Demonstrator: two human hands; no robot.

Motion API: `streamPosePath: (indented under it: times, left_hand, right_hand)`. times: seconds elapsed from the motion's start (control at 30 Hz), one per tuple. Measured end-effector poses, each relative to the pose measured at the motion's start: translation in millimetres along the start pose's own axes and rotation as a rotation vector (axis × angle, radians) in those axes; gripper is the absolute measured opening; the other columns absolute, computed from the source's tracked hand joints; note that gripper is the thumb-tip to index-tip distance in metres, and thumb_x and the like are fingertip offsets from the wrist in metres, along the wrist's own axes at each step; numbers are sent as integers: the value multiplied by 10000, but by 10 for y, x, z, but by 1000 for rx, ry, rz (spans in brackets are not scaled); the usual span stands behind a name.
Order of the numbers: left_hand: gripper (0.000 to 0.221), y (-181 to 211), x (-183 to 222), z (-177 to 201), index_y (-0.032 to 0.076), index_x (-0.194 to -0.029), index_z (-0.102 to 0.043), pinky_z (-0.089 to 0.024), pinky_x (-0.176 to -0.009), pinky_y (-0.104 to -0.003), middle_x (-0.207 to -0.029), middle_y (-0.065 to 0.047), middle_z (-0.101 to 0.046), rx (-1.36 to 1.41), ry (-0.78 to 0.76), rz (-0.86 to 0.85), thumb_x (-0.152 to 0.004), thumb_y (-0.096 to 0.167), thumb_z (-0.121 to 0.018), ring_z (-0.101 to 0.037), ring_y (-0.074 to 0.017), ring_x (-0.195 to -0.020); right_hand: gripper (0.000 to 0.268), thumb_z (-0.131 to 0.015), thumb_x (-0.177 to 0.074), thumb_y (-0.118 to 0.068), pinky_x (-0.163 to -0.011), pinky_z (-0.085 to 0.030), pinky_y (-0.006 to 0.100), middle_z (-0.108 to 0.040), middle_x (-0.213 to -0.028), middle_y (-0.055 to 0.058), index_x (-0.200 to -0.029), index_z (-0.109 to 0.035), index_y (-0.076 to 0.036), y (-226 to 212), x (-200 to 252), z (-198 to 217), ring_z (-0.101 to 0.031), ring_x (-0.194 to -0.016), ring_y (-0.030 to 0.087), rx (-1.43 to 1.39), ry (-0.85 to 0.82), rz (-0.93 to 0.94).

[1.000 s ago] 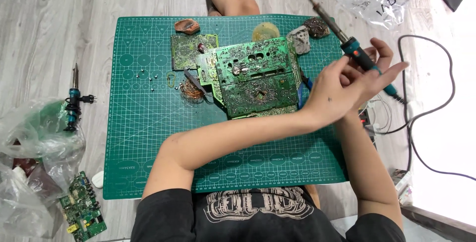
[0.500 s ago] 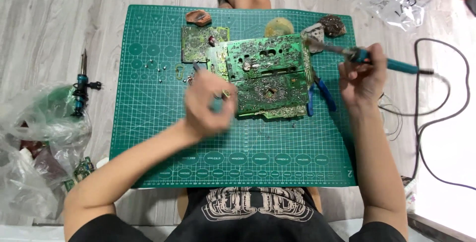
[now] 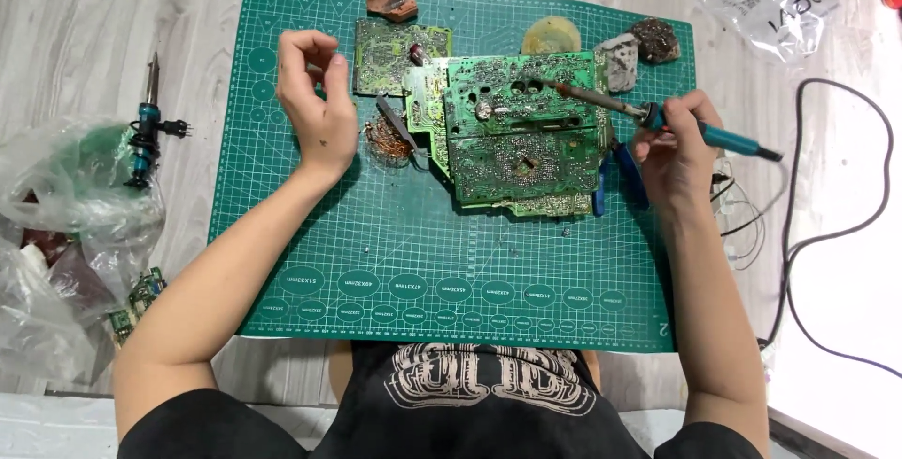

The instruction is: Soldering electronic components on a circuit board using a soldering iron and a precision tool.

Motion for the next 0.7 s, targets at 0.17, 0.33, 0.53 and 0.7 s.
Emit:
streamPosePath:
  times: [0.17,0.33,0.53,0.7]
  left_hand:
    - [79,-283,50,5,25,-904,-428,-377,-709,-269,-841,-70,-462,69,39,131,-836,15,-389,-419,-151,-742]
    - [81,-333,69,-27,35,-917,-425,-369,-636,-246,-824,-55,-451,103,25,161,-854,16,-378,-391,-121,-688]
    - [82,-341,79,-54,46,-929,-416,-371,-630,-234,-839,-48,-444,109,5,177,-870,21,-365,-395,-112,-703]
    - [72,-367,77,-68,49,-928,-413,-377,-625,-229,-835,-42,-439,112,-4,189,-877,34,-365,-401,-107,-706]
  right_hand:
    - [250,-564,-870,-334,-349,-386,162,-496,-552,1,-808,-459,-116,-39,44,-150,-467,-402,76,18,-66,-21]
    - [172,-551,-872,-244,-382,-369,173,-516,-563,23,-823,-436,-126,-19,41,-197,-462,-409,98,-43,-114,-43]
    - [160,-569,-825,-191,-431,-271,175,-493,-602,-20,-735,-440,-162,16,36,-272,-377,-428,60,-213,-194,-91]
    - [190,-558,-862,-195,-404,-235,169,-478,-592,-24,-715,-443,-158,-8,28,-288,-300,-404,38,-178,-221,-28]
Point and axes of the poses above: each hand's wrist, its own x-axis away from the middle knuckle, its own z-axis out of the back of the hand, y = z × x, the point moved 10 cm from there along -x, towards the middle knuckle
